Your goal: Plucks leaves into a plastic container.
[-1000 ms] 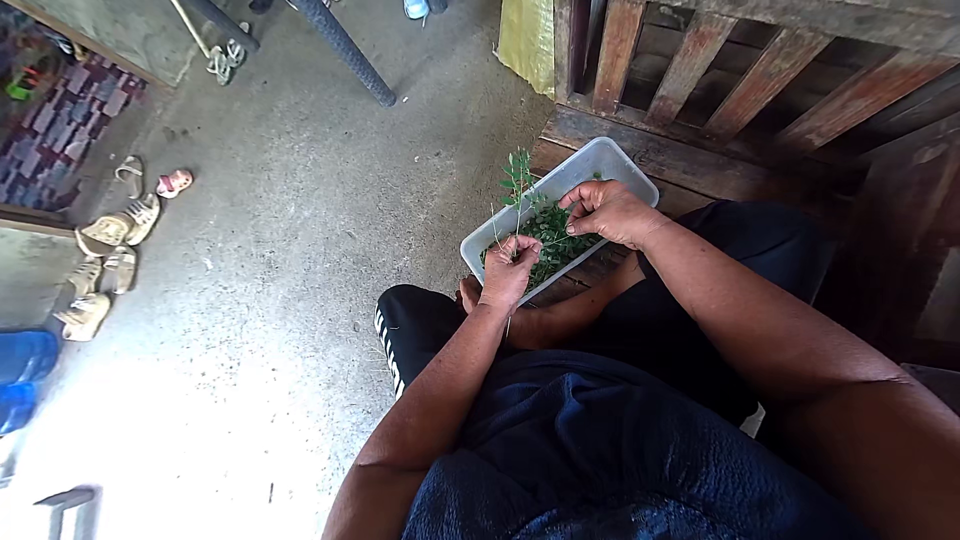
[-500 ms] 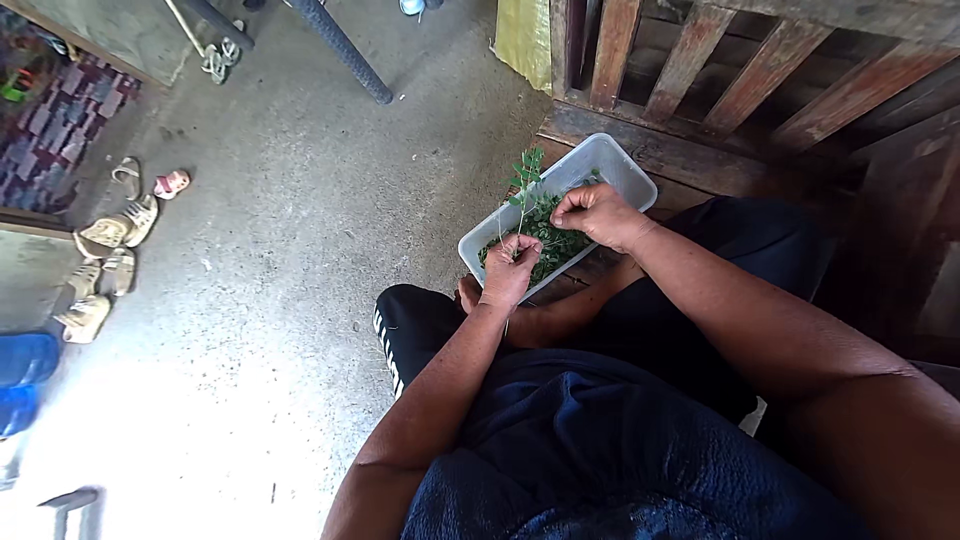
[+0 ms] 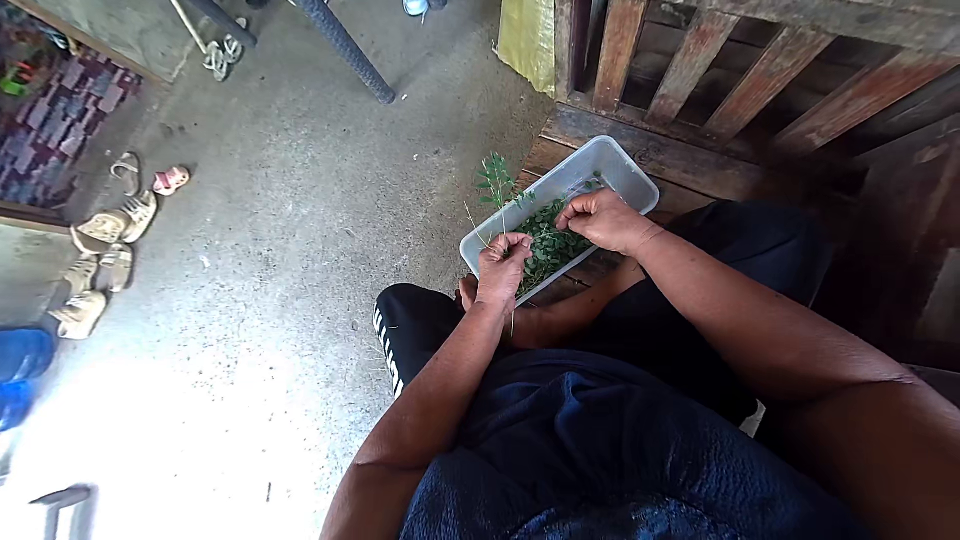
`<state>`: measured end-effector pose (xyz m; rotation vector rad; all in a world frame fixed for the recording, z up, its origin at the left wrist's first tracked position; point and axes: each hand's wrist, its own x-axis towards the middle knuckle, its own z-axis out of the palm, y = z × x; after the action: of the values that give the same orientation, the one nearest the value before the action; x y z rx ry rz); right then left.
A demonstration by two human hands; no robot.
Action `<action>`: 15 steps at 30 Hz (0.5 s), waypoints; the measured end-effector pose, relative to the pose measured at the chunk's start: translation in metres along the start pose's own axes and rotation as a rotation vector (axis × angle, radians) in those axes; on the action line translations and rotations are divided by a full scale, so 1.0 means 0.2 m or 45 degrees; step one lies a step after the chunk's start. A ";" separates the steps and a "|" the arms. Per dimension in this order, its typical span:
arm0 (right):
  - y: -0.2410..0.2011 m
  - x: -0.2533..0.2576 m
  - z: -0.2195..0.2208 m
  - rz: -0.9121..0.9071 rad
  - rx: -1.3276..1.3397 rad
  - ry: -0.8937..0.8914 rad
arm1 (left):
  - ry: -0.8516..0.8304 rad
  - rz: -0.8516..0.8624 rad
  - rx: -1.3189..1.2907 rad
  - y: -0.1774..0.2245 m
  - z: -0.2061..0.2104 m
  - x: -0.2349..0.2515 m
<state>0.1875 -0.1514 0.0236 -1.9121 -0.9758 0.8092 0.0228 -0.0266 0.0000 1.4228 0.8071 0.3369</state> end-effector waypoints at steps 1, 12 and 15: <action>0.00 0.00 0.00 -0.001 0.048 0.032 | 0.006 0.000 -0.003 0.00 0.00 0.00; -0.02 0.00 0.00 0.034 -0.057 -0.101 | -0.022 -0.048 -0.039 0.01 0.00 -0.01; -0.01 0.01 0.00 0.105 0.180 -0.184 | -0.045 -0.046 -0.043 0.01 0.00 -0.01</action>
<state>0.1873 -0.1499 0.0241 -1.8011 -0.9046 1.0491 0.0221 -0.0277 0.0024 1.3773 0.7940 0.2957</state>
